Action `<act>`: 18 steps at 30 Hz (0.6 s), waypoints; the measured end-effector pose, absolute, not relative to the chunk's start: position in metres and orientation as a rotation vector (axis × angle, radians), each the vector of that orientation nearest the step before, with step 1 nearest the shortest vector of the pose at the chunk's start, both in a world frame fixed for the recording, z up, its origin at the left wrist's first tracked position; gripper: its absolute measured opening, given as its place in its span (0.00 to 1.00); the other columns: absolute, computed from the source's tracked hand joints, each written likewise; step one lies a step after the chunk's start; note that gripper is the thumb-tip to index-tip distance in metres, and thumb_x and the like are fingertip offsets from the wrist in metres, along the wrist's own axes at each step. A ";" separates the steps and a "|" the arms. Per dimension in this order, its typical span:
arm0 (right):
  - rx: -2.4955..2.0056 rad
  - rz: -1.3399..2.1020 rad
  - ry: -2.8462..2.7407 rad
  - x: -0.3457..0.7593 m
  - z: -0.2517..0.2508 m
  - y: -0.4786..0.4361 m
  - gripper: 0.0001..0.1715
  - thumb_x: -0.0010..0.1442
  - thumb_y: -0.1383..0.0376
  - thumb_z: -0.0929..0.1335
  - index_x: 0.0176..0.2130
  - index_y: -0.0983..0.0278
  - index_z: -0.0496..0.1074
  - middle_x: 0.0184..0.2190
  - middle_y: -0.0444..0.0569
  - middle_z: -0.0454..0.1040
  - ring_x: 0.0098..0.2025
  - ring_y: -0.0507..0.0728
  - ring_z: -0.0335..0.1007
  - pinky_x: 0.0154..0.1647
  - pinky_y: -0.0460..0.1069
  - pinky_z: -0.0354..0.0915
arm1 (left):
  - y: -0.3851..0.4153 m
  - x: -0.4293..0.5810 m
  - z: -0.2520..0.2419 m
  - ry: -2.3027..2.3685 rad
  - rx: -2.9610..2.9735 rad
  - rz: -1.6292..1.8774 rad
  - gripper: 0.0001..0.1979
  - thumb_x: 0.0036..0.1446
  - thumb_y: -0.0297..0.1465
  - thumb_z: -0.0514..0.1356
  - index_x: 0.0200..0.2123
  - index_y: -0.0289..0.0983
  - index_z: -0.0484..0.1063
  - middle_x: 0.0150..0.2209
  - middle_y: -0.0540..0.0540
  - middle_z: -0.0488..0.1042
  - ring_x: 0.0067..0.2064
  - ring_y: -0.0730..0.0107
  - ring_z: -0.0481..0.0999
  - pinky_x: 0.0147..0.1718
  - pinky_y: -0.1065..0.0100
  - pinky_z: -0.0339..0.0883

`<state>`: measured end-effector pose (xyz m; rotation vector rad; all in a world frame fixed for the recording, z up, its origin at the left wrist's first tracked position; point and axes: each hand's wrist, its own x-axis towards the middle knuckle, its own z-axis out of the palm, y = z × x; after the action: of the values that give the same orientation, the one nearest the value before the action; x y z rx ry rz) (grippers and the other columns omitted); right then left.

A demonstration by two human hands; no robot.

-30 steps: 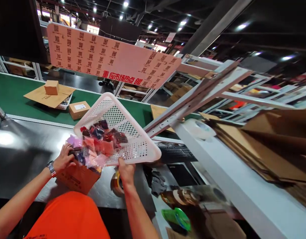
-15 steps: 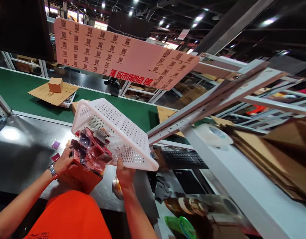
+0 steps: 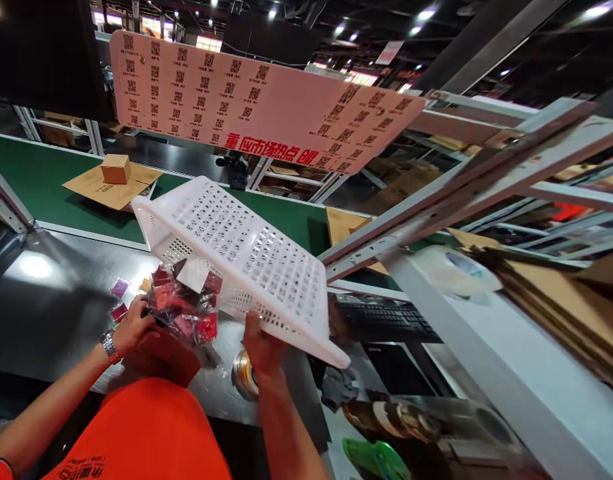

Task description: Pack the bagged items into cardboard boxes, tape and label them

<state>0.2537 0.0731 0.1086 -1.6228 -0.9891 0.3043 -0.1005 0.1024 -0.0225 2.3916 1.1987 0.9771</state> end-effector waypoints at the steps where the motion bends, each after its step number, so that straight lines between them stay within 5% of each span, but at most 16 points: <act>1: -1.614 0.300 -0.948 0.255 0.109 0.071 0.40 0.56 0.40 0.73 0.59 0.59 0.73 0.69 0.63 0.77 0.80 0.75 0.59 0.84 0.74 0.50 | 0.101 -0.101 -0.024 1.193 2.401 0.990 0.07 0.63 0.35 0.73 0.43 0.40 0.85 0.59 0.37 0.76 0.71 0.34 0.69 0.70 0.35 0.71; 4: -1.582 0.233 -0.895 0.255 0.108 0.062 0.45 0.56 0.40 0.74 0.62 0.62 0.72 0.68 0.65 0.76 0.74 0.76 0.69 0.81 0.75 0.57 | 0.098 -0.101 -0.027 1.181 2.432 1.015 0.06 0.63 0.34 0.73 0.43 0.40 0.84 0.56 0.38 0.75 0.70 0.33 0.70 0.69 0.35 0.73; 12: -1.641 0.307 -1.000 0.240 0.091 0.041 0.42 0.58 0.39 0.73 0.61 0.61 0.77 0.66 0.64 0.78 0.75 0.78 0.67 0.78 0.72 0.62 | 0.082 -0.107 -0.034 1.219 2.412 1.067 0.05 0.65 0.34 0.72 0.40 0.39 0.83 0.52 0.38 0.76 0.67 0.34 0.73 0.64 0.38 0.77; 18: -1.413 0.226 -0.921 0.253 0.095 0.053 0.44 0.61 0.46 0.76 0.67 0.62 0.70 0.66 0.62 0.78 0.68 0.71 0.76 0.78 0.75 0.63 | 0.049 -0.114 -0.031 1.242 2.499 1.208 0.06 0.66 0.33 0.71 0.38 0.38 0.82 0.47 0.40 0.76 0.61 0.41 0.77 0.59 0.43 0.81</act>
<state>0.2534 0.0530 0.0946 -1.4126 -0.9209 0.2262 -0.1139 0.0490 -0.0313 2.4995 1.2424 1.2076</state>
